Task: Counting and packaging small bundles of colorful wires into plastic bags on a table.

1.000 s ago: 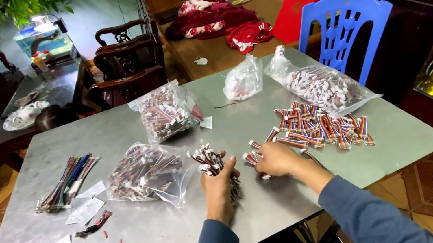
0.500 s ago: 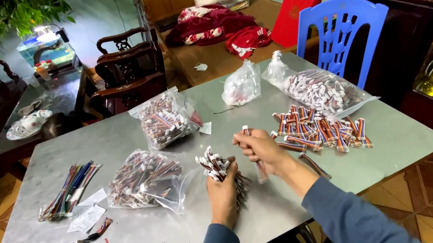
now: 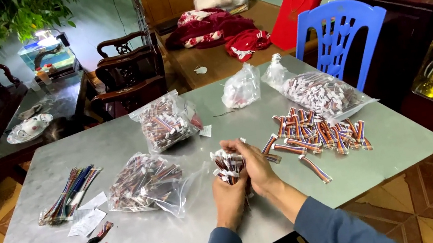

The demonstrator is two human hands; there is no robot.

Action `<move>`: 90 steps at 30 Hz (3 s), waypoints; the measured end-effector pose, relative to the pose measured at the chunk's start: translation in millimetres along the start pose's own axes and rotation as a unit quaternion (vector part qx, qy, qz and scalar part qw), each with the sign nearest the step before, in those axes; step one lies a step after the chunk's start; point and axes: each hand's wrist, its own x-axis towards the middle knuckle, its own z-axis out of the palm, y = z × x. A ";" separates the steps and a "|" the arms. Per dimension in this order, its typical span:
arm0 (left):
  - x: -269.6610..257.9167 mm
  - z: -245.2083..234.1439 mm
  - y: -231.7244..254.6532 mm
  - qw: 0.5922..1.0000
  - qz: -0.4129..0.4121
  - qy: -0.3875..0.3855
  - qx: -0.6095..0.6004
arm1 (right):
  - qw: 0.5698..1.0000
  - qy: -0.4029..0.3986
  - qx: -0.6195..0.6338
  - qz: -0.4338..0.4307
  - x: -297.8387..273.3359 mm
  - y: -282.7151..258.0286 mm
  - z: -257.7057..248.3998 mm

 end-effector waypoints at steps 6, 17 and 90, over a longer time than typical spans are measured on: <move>5.0 -3.3 -8.8 0.999 0.012 -0.028 -0.044 | 0.995 -0.020 -0.097 0.004 -13.9 -13.5 11.8; 2.9 3.0 -5.2 0.998 -0.028 0.022 0.060 | 0.996 0.058 -0.007 0.061 -12.4 2.4 7.5; 5.9 7.1 -27.7 0.951 0.189 -0.088 0.227 | 0.990 0.055 0.063 0.118 -60.5 -2.5 -6.3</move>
